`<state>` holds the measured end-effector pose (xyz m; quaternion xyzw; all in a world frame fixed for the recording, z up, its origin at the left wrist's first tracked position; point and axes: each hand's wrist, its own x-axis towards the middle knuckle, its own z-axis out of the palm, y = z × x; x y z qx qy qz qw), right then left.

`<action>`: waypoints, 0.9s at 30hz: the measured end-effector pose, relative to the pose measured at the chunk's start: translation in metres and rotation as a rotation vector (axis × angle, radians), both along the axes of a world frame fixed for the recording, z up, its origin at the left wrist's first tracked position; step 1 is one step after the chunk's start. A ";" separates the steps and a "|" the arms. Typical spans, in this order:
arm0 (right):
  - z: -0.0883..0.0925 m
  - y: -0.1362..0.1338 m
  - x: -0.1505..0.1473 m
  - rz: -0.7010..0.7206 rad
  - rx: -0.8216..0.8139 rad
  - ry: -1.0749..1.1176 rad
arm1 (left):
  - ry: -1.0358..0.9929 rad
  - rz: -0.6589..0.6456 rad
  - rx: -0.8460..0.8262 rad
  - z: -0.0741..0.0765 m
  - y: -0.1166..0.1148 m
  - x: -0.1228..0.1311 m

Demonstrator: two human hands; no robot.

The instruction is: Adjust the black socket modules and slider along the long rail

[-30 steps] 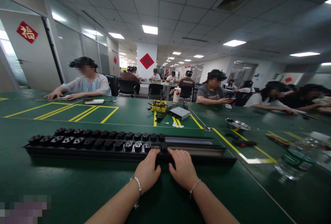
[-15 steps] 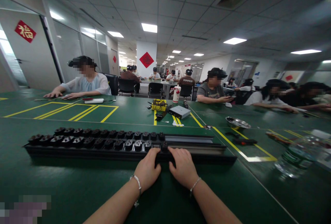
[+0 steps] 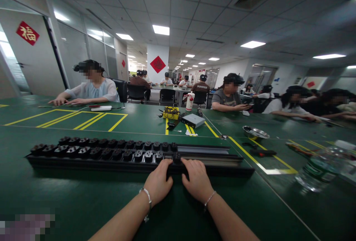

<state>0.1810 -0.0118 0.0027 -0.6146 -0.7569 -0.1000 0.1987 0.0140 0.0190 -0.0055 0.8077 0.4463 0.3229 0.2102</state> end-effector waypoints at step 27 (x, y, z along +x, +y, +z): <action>-0.001 0.001 0.001 0.016 -0.002 0.069 | -0.005 -0.022 0.012 0.000 0.000 0.000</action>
